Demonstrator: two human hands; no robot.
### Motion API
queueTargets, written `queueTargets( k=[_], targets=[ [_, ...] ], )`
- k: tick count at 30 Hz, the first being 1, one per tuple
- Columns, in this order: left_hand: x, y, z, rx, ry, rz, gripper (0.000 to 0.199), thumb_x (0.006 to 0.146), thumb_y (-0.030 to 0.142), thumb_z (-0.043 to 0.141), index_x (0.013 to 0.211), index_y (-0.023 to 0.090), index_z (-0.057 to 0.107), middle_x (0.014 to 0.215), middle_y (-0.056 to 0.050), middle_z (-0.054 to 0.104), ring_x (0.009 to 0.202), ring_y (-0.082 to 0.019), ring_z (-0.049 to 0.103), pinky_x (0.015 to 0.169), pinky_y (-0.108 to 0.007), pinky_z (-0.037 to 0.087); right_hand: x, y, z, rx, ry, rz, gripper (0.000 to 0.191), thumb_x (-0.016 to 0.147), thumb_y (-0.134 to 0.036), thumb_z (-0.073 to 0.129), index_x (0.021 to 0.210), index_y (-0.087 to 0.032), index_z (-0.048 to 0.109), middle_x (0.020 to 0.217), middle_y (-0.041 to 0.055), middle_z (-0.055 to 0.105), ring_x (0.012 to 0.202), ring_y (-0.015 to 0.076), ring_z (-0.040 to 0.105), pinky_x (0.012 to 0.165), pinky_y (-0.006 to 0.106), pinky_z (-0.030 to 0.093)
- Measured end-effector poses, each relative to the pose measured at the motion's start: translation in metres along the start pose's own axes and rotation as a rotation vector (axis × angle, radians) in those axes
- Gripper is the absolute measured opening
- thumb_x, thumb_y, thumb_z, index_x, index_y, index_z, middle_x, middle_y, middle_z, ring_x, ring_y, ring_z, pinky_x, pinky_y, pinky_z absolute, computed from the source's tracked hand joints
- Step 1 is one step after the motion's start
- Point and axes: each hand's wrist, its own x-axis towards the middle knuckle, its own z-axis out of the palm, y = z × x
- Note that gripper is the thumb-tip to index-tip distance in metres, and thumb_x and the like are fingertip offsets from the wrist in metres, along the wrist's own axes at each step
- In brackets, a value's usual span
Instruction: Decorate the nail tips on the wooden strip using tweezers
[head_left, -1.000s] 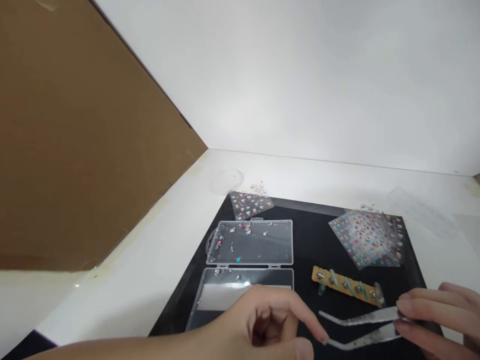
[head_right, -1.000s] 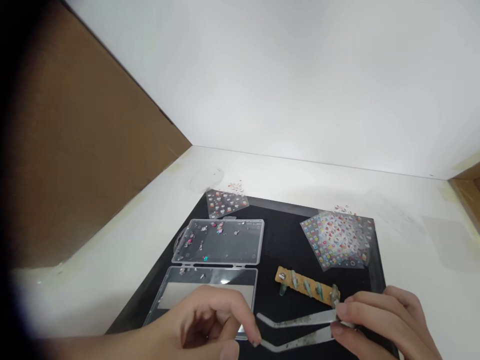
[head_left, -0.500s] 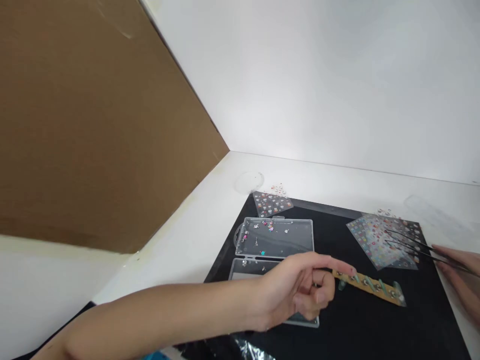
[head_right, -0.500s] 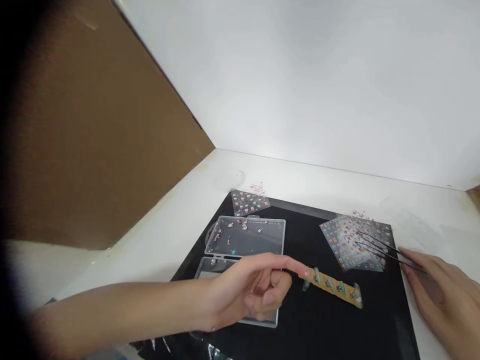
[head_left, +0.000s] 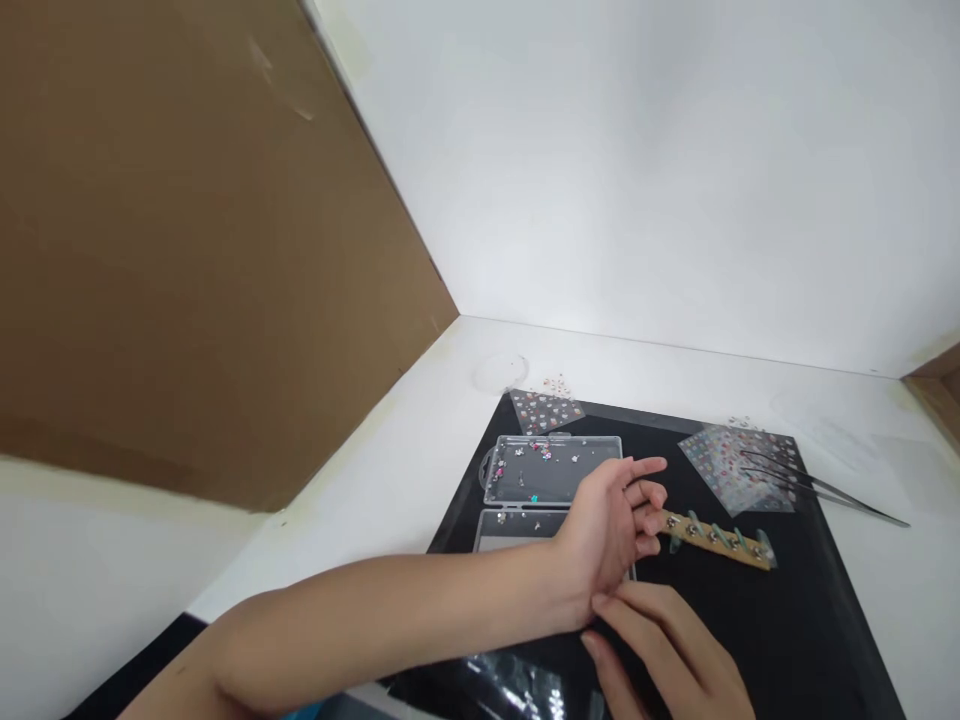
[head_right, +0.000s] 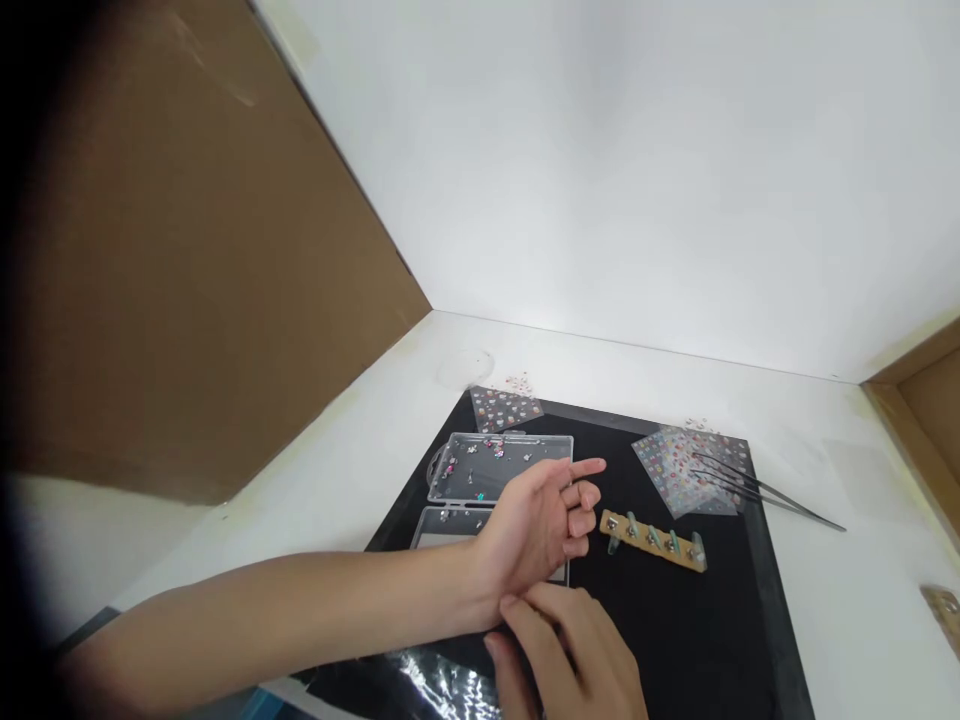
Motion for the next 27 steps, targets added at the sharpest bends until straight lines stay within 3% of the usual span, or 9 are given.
queueTargets(
  k=[4, 9, 17, 27],
  targets=[
    [-0.010, 0.004, -0.007, -0.044, 0.059, 0.125, 0.043, 0.080, 0.036, 0.059, 0.115, 0.011, 0.056, 0.078, 0.001, 0.047, 0.057, -0.011, 0.035, 0.054, -0.022, 0.025, 0.015, 0.004, -0.008, 0.088, -0.136, -0.047, 0.015, 0.108, -0.010, 0.057, 0.109, -0.021, 0.068, 0.088, 0.0016, 0.077, 0.073, 0.0098, 0.076, 0.071, 0.016, 0.061],
    [-0.016, 0.016, -0.030, -0.089, 0.106, 0.331, 0.054, 0.070, 0.040, 0.080, 0.112, 0.015, 0.057, 0.079, 0.003, 0.049, 0.060, -0.010, 0.039, 0.055, -0.021, 0.031, 0.021, 0.002, -0.014, -0.007, -0.216, -0.050, 0.018, 0.108, -0.014, 0.052, 0.103, -0.024, 0.066, 0.089, 0.0012, 0.077, 0.072, 0.0118, 0.075, 0.069, 0.021, 0.060],
    [-0.014, 0.037, -0.065, -0.128, 0.163, 0.563, 0.053, 0.065, 0.039, 0.083, 0.106, 0.017, 0.058, 0.076, 0.003, 0.049, 0.060, -0.010, 0.039, 0.053, -0.020, 0.035, 0.012, 0.013, -0.016, -0.217, -0.283, -0.065, 0.025, 0.111, -0.013, 0.046, 0.101, -0.024, 0.065, 0.089, 0.0015, 0.076, 0.071, 0.0151, 0.070, 0.066, 0.030, 0.048],
    [-0.013, 0.051, -0.078, -0.030, 0.084, 0.700, 0.047, 0.072, 0.044, 0.082, 0.104, 0.016, 0.063, 0.073, 0.002, 0.052, 0.058, -0.011, 0.042, 0.056, -0.021, 0.038, 0.009, 0.015, -0.021, -0.346, -0.320, -0.114, 0.017, 0.109, -0.016, 0.047, 0.101, -0.024, 0.060, 0.089, 0.0004, 0.073, 0.073, 0.0162, 0.068, 0.072, 0.032, 0.042]
  ],
)
